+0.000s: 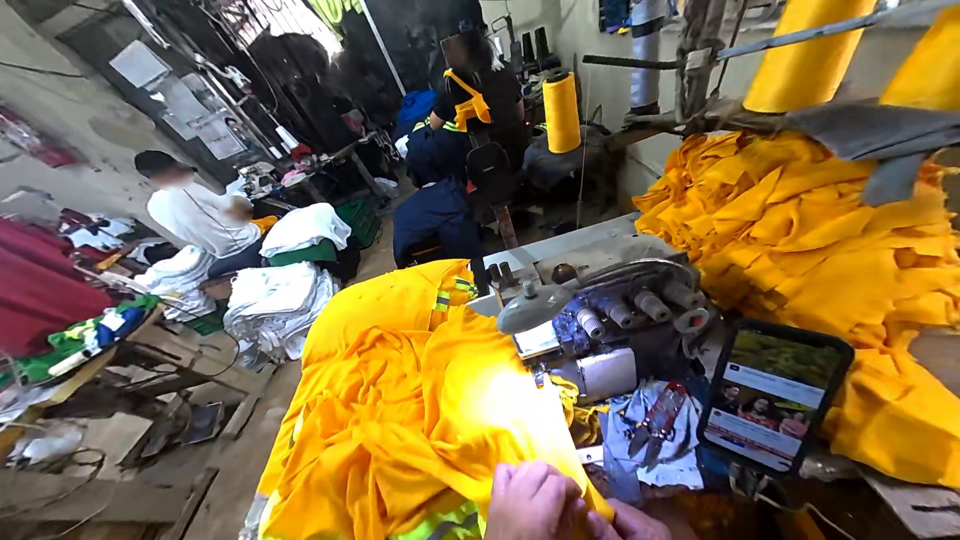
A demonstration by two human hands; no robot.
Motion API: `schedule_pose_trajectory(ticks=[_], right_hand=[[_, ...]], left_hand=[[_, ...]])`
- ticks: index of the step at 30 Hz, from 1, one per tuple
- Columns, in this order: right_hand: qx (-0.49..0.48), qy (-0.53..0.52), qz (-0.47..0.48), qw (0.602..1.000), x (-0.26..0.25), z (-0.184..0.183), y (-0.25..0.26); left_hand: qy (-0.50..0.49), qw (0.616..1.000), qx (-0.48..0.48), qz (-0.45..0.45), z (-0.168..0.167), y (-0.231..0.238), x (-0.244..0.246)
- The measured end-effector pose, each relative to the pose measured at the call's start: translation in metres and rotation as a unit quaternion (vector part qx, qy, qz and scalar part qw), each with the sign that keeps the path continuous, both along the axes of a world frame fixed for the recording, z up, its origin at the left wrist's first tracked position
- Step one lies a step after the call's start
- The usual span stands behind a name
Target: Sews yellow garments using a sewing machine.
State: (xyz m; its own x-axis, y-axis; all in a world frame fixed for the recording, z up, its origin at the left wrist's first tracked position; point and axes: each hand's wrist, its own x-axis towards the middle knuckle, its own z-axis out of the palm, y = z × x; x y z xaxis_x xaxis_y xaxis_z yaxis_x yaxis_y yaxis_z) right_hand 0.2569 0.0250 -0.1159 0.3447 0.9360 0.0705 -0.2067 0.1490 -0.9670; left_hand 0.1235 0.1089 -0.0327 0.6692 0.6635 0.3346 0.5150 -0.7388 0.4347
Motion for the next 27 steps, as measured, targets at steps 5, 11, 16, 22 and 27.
schedule_pose_trajectory(ticks=[5,11,16,22,27], right_hand=[[0.024,-0.035,-0.06,0.997,0.0,0.003,0.058],[-0.035,0.141,0.039,0.989,0.012,0.023,0.086],[-0.015,0.171,0.13,0.976,0.026,0.027,0.082],[-0.013,0.1,0.117,0.988,0.028,0.026,0.072],[0.033,-0.001,0.018,0.999,0.02,0.021,0.068]], left_hand=[[0.032,0.987,0.153,0.042,-0.004,0.047,0.015],[-0.02,0.999,-0.021,0.023,0.009,0.105,-0.012],[-0.079,0.989,-0.108,-0.057,0.027,0.102,-0.014],[-0.041,0.999,0.017,-0.031,0.002,0.084,-0.006],[-0.034,0.995,0.088,-0.032,-0.004,0.069,0.0]])
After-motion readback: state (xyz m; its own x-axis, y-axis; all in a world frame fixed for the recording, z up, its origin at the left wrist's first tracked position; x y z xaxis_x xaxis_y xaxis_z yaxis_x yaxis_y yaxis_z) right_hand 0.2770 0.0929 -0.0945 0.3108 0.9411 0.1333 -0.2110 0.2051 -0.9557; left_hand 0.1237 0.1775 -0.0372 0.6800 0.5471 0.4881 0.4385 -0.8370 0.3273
